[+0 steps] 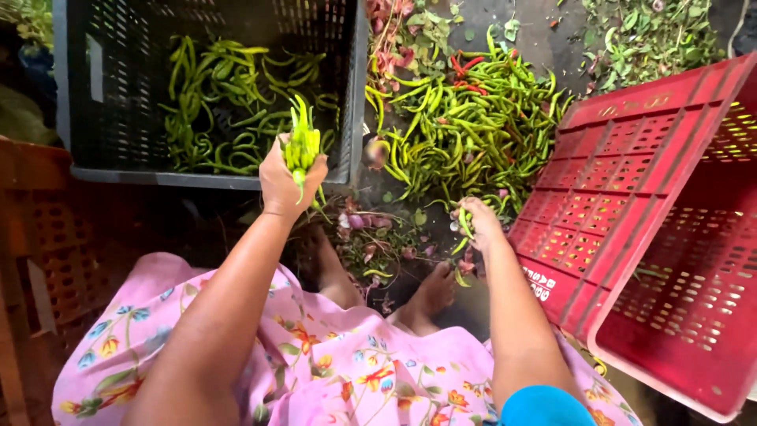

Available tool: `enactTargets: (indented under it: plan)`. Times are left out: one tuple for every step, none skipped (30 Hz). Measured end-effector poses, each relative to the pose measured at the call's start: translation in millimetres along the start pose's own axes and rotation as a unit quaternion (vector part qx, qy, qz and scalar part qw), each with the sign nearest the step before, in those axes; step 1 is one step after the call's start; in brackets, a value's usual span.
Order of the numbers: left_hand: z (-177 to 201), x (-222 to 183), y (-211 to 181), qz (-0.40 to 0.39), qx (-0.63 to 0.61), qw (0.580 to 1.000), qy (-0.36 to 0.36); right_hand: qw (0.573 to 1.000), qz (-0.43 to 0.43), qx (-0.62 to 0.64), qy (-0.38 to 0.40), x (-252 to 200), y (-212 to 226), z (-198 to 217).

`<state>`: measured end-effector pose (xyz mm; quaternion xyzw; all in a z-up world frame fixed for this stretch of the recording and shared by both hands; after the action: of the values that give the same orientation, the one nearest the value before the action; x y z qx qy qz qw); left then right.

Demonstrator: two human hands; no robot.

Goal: The person sits on the floor and sorts green chilies by hand, picking them from a pile and placing them into a black crate. Other vegetables like tomatoes and onions are visible in nearby crates, and other workers are present in the background.

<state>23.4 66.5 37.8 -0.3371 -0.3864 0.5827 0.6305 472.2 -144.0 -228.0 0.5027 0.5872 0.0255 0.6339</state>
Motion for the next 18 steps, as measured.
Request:
enactTargets:
  plan:
    - [1,-2,2,0.005,-0.012,1.0,0.003,0.997,0.027,-0.069,0.005,1,-7,-3]
    - [2,-4,3,0.01,-0.024,1.0,0.005,0.989,0.053,-0.138,0.01,0,-15,-8]
    - [1,-3,3,0.013,-0.036,0.999,0.01,0.976,0.081,-0.204,0.015,-1,-24,-13]
    - [1,-3,2,0.01,-0.032,0.999,0.007,0.963,0.112,-0.238,0.057,-5,-35,-25]
    - [1,-3,1,0.006,-0.028,1.0,0.005,0.947,0.143,-0.271,0.099,-12,-47,-38]
    - [1,-3,0,0.003,-0.024,1.0,0.004,0.927,0.174,-0.302,0.14,-20,-57,-49]
    - [2,-3,-1,-0.001,-0.012,1.0,0.0,0.918,0.148,-0.333,0.153,-26,-69,-54]
    - [3,-3,-1,-0.005,0.001,1.0,-0.004,0.909,0.122,-0.364,0.165,-33,-79,-59]
    - [4,-3,-1,-0.008,0.014,1.0,-0.007,0.897,0.095,-0.394,0.177,-39,-83,-60]
    - [4,-4,-1,-0.008,0.011,1.0,-0.004,0.895,0.083,-0.414,0.143,-42,-77,-56]
    - [4,-4,0,-0.007,0.009,1.0,-0.001,0.891,0.07,-0.434,0.111,-42,-68,-52]
    - [4,-4,1,-0.006,0.007,1.0,0.002,0.886,0.057,-0.453,0.078,-41,-56,-47]
    - [4,-4,2,-0.012,0.016,1.0,0.002,0.882,0.099,-0.462,-0.003,-39,-32,-39]
    - [5,-4,2,-0.019,0.025,1.0,0.001,0.869,0.14,-0.466,-0.085,-39,-8,-32]
    - [5,-5,1,-0.024,0.033,0.999,0.0,0.841,0.148,-0.506,-0.121,-38,8,-28]
    - [5,-7,2,-0.02,0.027,0.999,-0.001,0.809,0.156,-0.544,-0.156,-39,21,-25]
    - [5,-6,2,-0.018,0.019,1.0,-0.003,0.789,0.197,-0.564,-0.146,-39,32,-31]
    - [5,-6,2,-0.017,0.012,1.0,-0.005,0.766,0.238,-0.582,-0.136,-41,41,-35]
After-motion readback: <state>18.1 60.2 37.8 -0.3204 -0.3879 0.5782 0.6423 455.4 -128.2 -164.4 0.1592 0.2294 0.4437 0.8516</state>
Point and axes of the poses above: each hand's wrist, its own x-axis towards the middle knuckle, its own z-axis out of the back of the hand, y = z × x, the point moved 7 cm from there along x, towards the middle knuckle, and after that the axes turned 10 degrees about x, right-handed, at the moved point
